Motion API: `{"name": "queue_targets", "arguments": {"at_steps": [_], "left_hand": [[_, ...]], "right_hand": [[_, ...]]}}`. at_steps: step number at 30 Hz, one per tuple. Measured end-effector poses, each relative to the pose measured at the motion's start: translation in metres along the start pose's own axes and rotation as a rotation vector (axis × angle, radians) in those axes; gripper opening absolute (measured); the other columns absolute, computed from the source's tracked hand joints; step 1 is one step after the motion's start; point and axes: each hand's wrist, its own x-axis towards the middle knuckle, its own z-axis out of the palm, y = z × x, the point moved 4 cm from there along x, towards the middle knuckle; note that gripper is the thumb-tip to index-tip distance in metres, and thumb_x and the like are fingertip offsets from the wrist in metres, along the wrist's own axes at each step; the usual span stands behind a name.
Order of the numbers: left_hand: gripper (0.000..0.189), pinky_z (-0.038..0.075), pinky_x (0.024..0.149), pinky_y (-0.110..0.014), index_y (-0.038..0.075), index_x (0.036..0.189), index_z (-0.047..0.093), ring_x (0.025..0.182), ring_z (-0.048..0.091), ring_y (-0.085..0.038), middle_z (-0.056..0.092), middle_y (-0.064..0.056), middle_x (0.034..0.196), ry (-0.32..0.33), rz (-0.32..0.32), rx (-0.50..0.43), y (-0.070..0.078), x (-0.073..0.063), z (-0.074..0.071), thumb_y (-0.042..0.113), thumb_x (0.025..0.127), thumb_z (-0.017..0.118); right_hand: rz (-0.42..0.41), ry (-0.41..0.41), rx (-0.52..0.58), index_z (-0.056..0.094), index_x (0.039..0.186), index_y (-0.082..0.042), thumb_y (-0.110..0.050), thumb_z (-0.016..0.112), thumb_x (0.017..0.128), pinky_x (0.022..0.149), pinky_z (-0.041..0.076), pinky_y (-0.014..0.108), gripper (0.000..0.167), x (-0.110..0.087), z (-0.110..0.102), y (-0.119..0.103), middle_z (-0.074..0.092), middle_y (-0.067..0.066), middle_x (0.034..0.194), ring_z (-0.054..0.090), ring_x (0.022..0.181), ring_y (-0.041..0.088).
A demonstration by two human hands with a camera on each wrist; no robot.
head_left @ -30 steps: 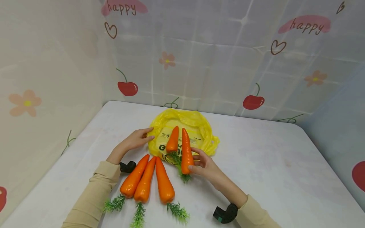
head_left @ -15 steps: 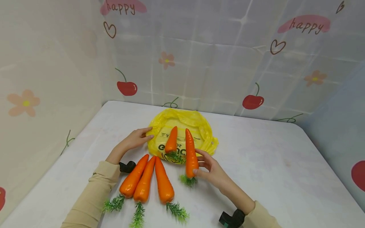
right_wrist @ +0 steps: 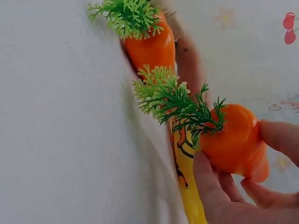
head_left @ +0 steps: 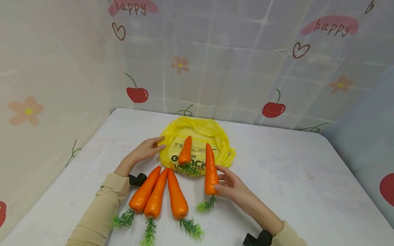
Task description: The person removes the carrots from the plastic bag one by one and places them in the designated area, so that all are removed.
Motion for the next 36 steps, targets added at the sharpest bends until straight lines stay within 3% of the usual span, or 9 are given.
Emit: {"name": "queue_targets", "arguments": {"at_steps": [5, 9, 17, 22, 29, 36], "left_hand": [[0.057, 0.033, 0.100, -0.051, -0.007, 0.139, 0.037, 0.123, 0.040, -0.040, 0.038, -0.026, 0.140, 0.005, 0.004, -0.005, 0.001, 0.000, -0.001, 0.029, 0.098, 0.051], [0.057, 0.033, 0.100, -0.051, -0.008, 0.139, 0.038, 0.123, 0.040, -0.040, 0.038, -0.026, 0.139, 0.008, 0.012, -0.004, 0.002, 0.001, -0.001, 0.029, 0.097, 0.051], [0.058, 0.031, 0.102, -0.049, -0.009, 0.139, 0.036, 0.126, 0.037, -0.038, 0.037, -0.026, 0.140, 0.000, 0.013, -0.038, -0.001, 0.002, -0.002, 0.028, 0.097, 0.052], [0.058, 0.031, 0.102, -0.049, -0.009, 0.139, 0.036, 0.126, 0.037, -0.039, 0.037, -0.026, 0.140, 0.001, 0.010, -0.037, -0.002, 0.003, -0.001, 0.028, 0.097, 0.052], [0.058, 0.032, 0.101, -0.049, -0.008, 0.139, 0.036, 0.126, 0.037, -0.039, 0.037, -0.026, 0.140, -0.003, 0.004, -0.038, 0.000, 0.002, 0.002, 0.028, 0.097, 0.052], [0.058, 0.032, 0.101, -0.049, -0.009, 0.139, 0.036, 0.125, 0.038, -0.039, 0.037, -0.027, 0.139, -0.007, 0.016, -0.042, 0.001, 0.001, 0.001, 0.028, 0.098, 0.051]], "right_hand": [[0.045, -0.013, 0.082, 0.022, 0.147, -0.005, -0.010, 0.061, 0.091, 0.088, 0.047, 0.042, 0.068, -0.010, -0.007, 0.006, 0.045, 0.020, 0.124, 0.054, 0.104, 0.028], [0.084, -0.035, 0.047, 0.023, 0.147, -0.005, -0.013, 0.061, 0.090, 0.086, 0.048, 0.038, 0.068, -0.016, -0.011, 0.008, 0.046, 0.017, 0.123, 0.053, 0.102, 0.027], [0.092, -0.267, -0.117, 0.031, 0.145, -0.008, -0.019, 0.062, 0.091, 0.084, 0.047, 0.036, 0.064, -0.017, 0.001, 0.010, 0.050, 0.015, 0.121, 0.053, 0.104, 0.028], [0.100, -0.353, -0.159, 0.035, 0.144, -0.011, -0.020, 0.064, 0.090, 0.083, 0.047, 0.036, 0.061, -0.011, 0.012, 0.011, 0.052, 0.014, 0.119, 0.055, 0.101, 0.028], [0.122, -0.405, -0.221, 0.037, 0.143, -0.011, -0.020, 0.063, 0.091, 0.082, 0.048, 0.035, 0.059, -0.007, 0.024, 0.014, 0.053, 0.011, 0.115, 0.055, 0.099, 0.025], [0.105, -0.373, -0.271, 0.042, 0.140, -0.010, -0.022, 0.059, 0.093, 0.078, 0.048, 0.032, 0.051, 0.001, 0.031, 0.015, 0.056, 0.009, 0.109, 0.056, 0.094, 0.022]]}}
